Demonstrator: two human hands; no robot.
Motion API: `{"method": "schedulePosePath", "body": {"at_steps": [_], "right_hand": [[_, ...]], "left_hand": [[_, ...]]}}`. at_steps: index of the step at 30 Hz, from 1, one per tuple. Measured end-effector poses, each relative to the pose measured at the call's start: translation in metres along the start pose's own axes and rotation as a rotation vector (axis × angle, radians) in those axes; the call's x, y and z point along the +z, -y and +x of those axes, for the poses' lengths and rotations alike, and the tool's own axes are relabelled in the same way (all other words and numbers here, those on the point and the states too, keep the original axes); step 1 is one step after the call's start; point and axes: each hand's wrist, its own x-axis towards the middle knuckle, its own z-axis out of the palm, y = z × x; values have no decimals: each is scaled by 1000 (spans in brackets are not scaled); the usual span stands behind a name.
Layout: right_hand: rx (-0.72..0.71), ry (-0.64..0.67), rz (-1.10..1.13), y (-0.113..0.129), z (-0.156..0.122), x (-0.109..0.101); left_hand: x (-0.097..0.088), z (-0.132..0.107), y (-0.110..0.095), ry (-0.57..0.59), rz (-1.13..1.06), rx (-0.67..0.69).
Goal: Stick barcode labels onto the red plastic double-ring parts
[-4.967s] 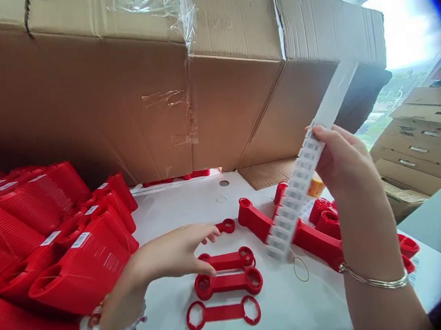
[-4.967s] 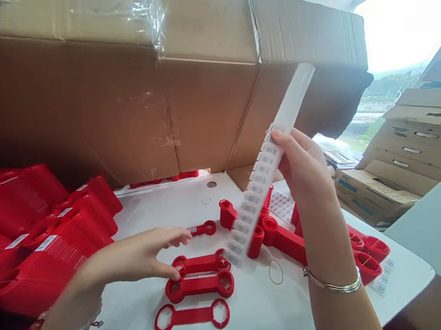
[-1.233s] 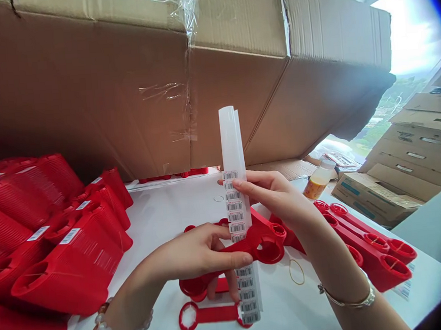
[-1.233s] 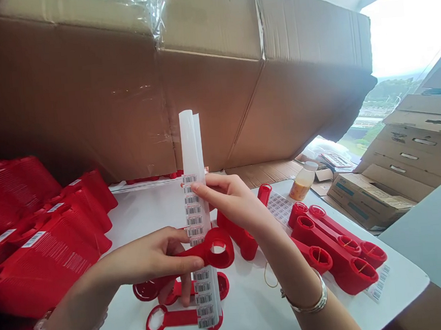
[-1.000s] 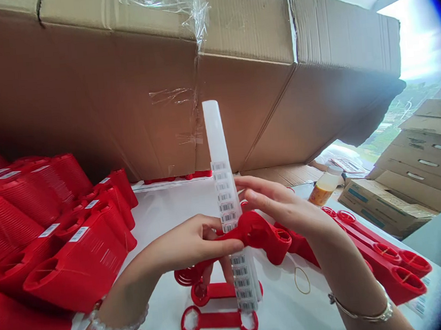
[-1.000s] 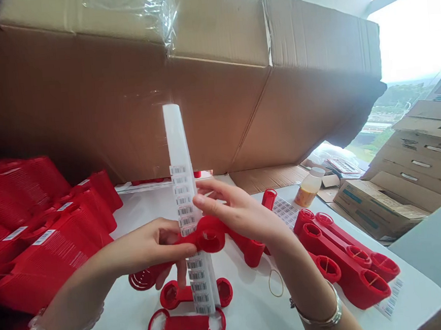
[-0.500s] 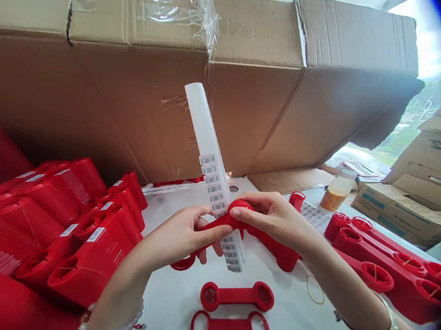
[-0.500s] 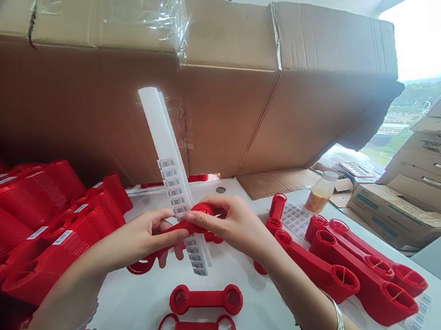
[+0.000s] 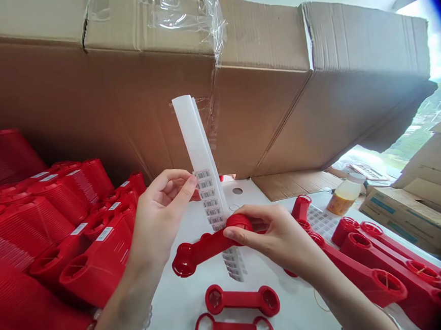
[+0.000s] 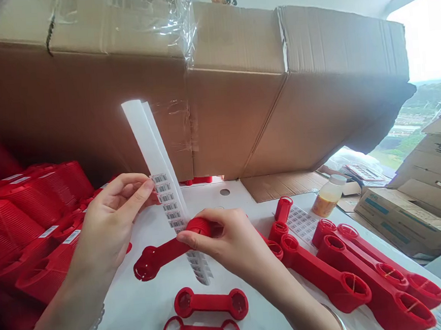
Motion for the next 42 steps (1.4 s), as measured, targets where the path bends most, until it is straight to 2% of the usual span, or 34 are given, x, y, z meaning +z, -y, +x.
{"method": "schedulePosePath", "body": {"at_steps": [7, 12, 16, 23, 29, 32, 38, 42], "right_hand": [[10, -35, -22, -4, 1, 3], [29, -71, 8, -4, 6, 1], [11, -85, 6, -6, 7, 0], [0, -147, -2, -13, 15, -5], [-55, -296, 184, -9, 15, -23], [-86, -343, 291, -4, 10, -28], [-109, -406, 352, 5, 0, -30], [-116, -395, 361, 7, -2, -31]], "left_hand": [[1, -1, -4, -9, -57, -58], [1, -5, -8, 40, -90, -107], [5, -10, -10, 47, -136, -85], [3, -16, -28, 46, -195, -161], [2, -22, -27, 193, -60, -307], [9, -27, -24, 211, 23, -361], [22, -34, -26, 239, 78, -348], [25, -37, -28, 226, 120, -311]]}}
